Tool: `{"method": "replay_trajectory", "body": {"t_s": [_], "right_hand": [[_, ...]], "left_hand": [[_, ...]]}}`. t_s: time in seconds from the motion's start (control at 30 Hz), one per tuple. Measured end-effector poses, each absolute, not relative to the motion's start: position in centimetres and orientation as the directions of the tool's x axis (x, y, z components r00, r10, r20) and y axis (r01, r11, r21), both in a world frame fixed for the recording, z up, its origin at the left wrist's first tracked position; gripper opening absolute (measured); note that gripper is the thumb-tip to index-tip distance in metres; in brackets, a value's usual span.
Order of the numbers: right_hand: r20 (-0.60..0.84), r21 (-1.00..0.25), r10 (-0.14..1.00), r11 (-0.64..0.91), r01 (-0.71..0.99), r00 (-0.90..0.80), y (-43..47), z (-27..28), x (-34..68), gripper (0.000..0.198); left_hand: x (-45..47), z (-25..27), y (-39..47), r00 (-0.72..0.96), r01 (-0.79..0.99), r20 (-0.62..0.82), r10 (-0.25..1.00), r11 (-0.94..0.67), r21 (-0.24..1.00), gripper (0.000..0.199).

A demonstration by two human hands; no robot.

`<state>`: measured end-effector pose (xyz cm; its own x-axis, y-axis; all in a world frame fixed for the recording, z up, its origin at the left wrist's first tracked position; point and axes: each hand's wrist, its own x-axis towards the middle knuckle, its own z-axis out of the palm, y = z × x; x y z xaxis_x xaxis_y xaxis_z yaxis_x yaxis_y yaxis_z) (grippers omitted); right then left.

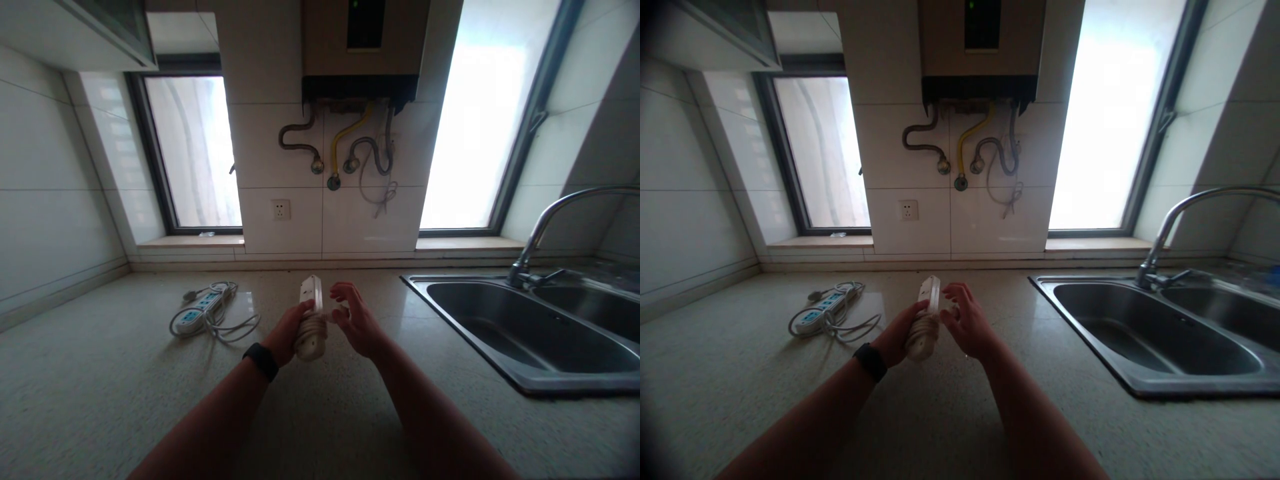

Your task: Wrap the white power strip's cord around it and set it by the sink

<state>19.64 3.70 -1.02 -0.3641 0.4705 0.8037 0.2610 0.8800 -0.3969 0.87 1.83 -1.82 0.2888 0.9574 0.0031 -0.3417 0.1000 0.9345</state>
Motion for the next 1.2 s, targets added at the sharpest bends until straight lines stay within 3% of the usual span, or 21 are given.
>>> {"method": "replay_trajectory", "body": {"t_s": [0.1, 0.2, 0.27, 0.37, 0.43, 0.57, 0.67, 0.73, 0.8, 0.93, 1.07, 1.2], "right_hand": [[0.801, -0.536, 0.532, 0.842, 0.067, -0.276, 4.6, -1.1, 20.5, 0.035], [0.759, -0.6, 0.563, 0.8, -0.016, -0.328, 5.7, -1.1, 21.4, 0.047], [0.716, -0.562, 0.553, 0.819, 0.117, -0.425, 5.9, -1.0, 21.9, 0.059], [0.618, -0.34, 0.519, 0.854, 0.395, -0.59, 5.6, -0.9, 22.1, 0.072], [0.577, -0.229, 0.501, 0.858, 0.461, -0.645, 5.1, -0.7, 21.9, 0.065], [0.584, -0.266, 0.495, 0.866, 0.424, -0.644, 4.7, -0.2, 21.8, 0.033], [0.572, -0.34, 0.567, 0.822, 0.458, -0.593, 4.8, -0.1, 22.0, 0.038], [0.519, -0.433, 0.668, 0.743, 0.51, -0.533, 4.9, -0.2, 22.1, 0.039], [0.461, -0.52, 0.757, 0.654, 0.549, -0.464, 5.0, -0.5, 22.0, 0.037], [0.45, -0.547, 0.823, 0.561, 0.621, -0.347, 5.3, -1.3, 21.4, 0.039], [0.434, -0.568, 0.847, 0.521, 0.637, -0.307, 5.6, -1.9, 20.7, 0.04], [0.387, -0.62, 0.868, 0.495, 0.608, -0.311, 5.9, -2.3, 20.6, 0.044]], "left_hand": [[0.2, -1.8, 2.0, 0.391, -0.318, -0.108, 0.914, 0.244, 0.916, 0.053], [-0.5, -2.1, 2.1, 0.489, -0.298, -0.122, 0.864, 0.297, 0.907, 0.054], [-0.8, -2.5, 2.2, 0.538, -0.287, -0.13, 0.833, 0.326, 0.901, 0.056], [-0.9, -3.0, 2.3, 0.592, -0.26, -0.158, 0.791, 0.372, 0.891, 0.061], [-0.8, -3.1, 2.3, 0.635, -0.234, -0.184, 0.75, 0.415, 0.879, 0.065], [-1.3, -2.3, 2.3, 0.735, -0.21, -0.169, 0.657, 0.458, 0.864, 0.08], [-2.0, -1.8, 2.4, 0.798, -0.201, -0.142, 0.586, 0.481, 0.854, 0.094], [-2.3, -1.7, 2.6, 0.763, -0.275, -0.079, 0.642, 0.432, 0.859, 0.096], [-2.3, -1.8, 2.8, 0.632, -0.423, 0.034, 0.774, 0.307, 0.853, 0.089], [-1.8, -2.4, 3.4, 0.393, -0.602, 0.168, 0.904, 0.115, 0.79, 0.075], [-1.5, -2.8, 3.7, 0.214, -0.564, 0.261, 0.941, -0.1, 0.82, 0.061], [-1.4, -2.9, 3.7, 0.17, -0.467, 0.273, 0.947, -0.167, 0.868, 0.062]]}}
